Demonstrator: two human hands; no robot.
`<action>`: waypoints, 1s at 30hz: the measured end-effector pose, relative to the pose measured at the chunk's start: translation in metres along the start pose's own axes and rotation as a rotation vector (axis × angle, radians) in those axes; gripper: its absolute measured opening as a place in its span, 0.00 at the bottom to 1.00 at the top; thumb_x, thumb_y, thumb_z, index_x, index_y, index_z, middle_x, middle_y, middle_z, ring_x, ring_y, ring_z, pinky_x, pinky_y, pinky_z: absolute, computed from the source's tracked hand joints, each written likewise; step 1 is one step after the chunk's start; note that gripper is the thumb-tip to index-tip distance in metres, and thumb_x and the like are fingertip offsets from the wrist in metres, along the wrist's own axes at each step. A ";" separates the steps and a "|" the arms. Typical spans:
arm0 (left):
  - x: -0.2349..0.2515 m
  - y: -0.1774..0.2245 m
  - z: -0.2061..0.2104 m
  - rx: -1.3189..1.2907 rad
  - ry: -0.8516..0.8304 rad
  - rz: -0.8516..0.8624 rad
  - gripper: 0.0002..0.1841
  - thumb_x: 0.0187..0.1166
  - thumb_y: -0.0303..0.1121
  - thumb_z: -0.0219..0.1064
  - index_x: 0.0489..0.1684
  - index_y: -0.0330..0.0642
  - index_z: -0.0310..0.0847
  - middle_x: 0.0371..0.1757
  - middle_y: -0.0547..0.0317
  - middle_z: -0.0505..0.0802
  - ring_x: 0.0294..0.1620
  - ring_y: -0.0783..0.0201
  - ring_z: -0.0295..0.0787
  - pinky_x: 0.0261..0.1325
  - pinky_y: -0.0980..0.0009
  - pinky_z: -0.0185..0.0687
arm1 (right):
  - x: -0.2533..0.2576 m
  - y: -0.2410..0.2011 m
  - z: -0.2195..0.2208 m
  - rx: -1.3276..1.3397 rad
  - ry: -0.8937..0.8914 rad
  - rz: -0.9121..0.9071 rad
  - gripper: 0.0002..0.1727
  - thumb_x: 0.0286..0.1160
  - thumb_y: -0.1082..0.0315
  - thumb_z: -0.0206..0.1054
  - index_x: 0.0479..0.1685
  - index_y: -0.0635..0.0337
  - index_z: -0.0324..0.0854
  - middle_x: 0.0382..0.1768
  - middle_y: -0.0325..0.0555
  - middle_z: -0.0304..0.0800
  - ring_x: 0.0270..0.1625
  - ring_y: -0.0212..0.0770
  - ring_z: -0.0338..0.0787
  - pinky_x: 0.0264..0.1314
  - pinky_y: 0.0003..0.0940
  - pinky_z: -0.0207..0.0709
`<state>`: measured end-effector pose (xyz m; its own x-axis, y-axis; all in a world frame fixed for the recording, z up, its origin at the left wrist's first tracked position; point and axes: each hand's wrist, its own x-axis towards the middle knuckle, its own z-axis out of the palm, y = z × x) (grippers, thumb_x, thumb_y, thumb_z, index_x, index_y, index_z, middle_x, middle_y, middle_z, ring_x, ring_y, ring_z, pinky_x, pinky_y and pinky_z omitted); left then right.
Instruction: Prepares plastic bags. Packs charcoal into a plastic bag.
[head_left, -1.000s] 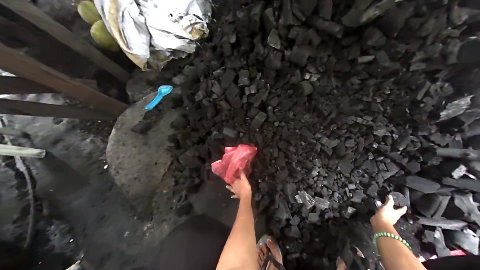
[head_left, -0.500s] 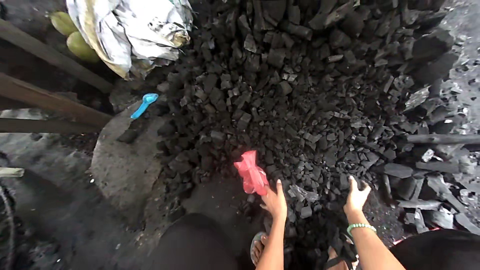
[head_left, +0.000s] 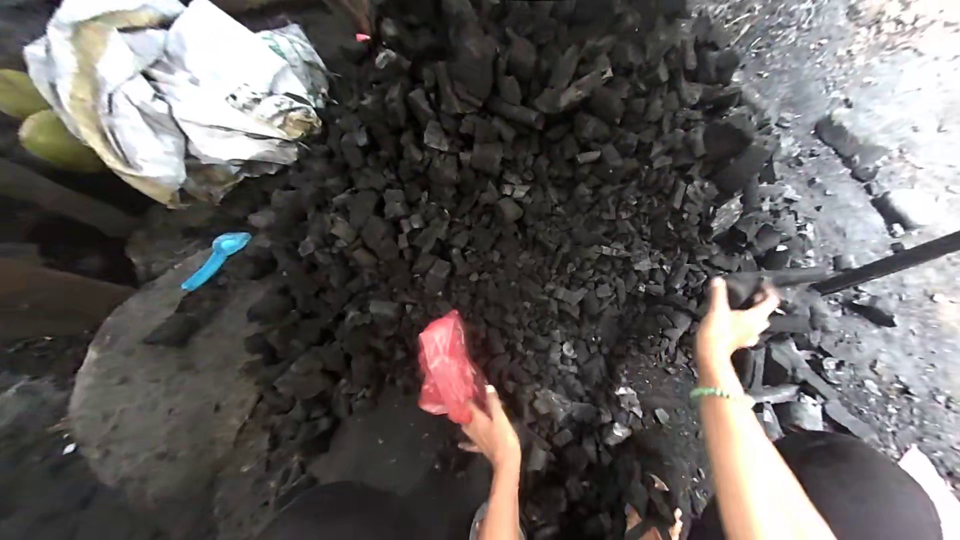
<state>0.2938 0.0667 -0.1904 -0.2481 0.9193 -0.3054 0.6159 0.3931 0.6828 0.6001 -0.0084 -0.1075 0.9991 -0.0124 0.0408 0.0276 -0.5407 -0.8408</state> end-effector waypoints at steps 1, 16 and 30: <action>0.007 -0.002 -0.003 0.010 0.038 -0.050 0.35 0.92 0.51 0.52 0.86 0.28 0.62 0.81 0.22 0.72 0.87 0.27 0.59 0.83 0.23 0.38 | 0.023 -0.004 -0.003 -0.042 0.030 -0.075 0.51 0.74 0.39 0.69 0.92 0.59 0.55 0.85 0.69 0.63 0.87 0.70 0.62 0.85 0.71 0.50; -0.012 -0.057 0.017 0.149 0.120 -0.487 0.43 0.87 0.59 0.57 0.85 0.26 0.60 0.90 0.18 0.50 0.92 0.22 0.38 0.86 0.28 0.40 | -0.124 0.119 0.023 -0.291 -0.351 0.398 0.36 0.93 0.45 0.46 0.92 0.57 0.57 0.93 0.69 0.46 0.94 0.71 0.45 0.86 0.78 0.40; -0.032 0.006 0.029 -0.131 -0.211 -0.072 0.38 0.86 0.53 0.61 0.88 0.36 0.61 0.87 0.28 0.63 0.89 0.30 0.52 0.82 0.23 0.41 | -0.153 0.066 0.052 -0.055 -0.748 0.168 0.41 0.81 0.39 0.64 0.91 0.46 0.62 0.89 0.74 0.50 0.88 0.76 0.56 0.81 0.76 0.56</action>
<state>0.3272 0.0392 -0.1957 -0.1183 0.8699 -0.4789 0.4964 0.4695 0.7302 0.4506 0.0017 -0.1978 0.7460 0.4640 -0.4778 -0.1088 -0.6229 -0.7747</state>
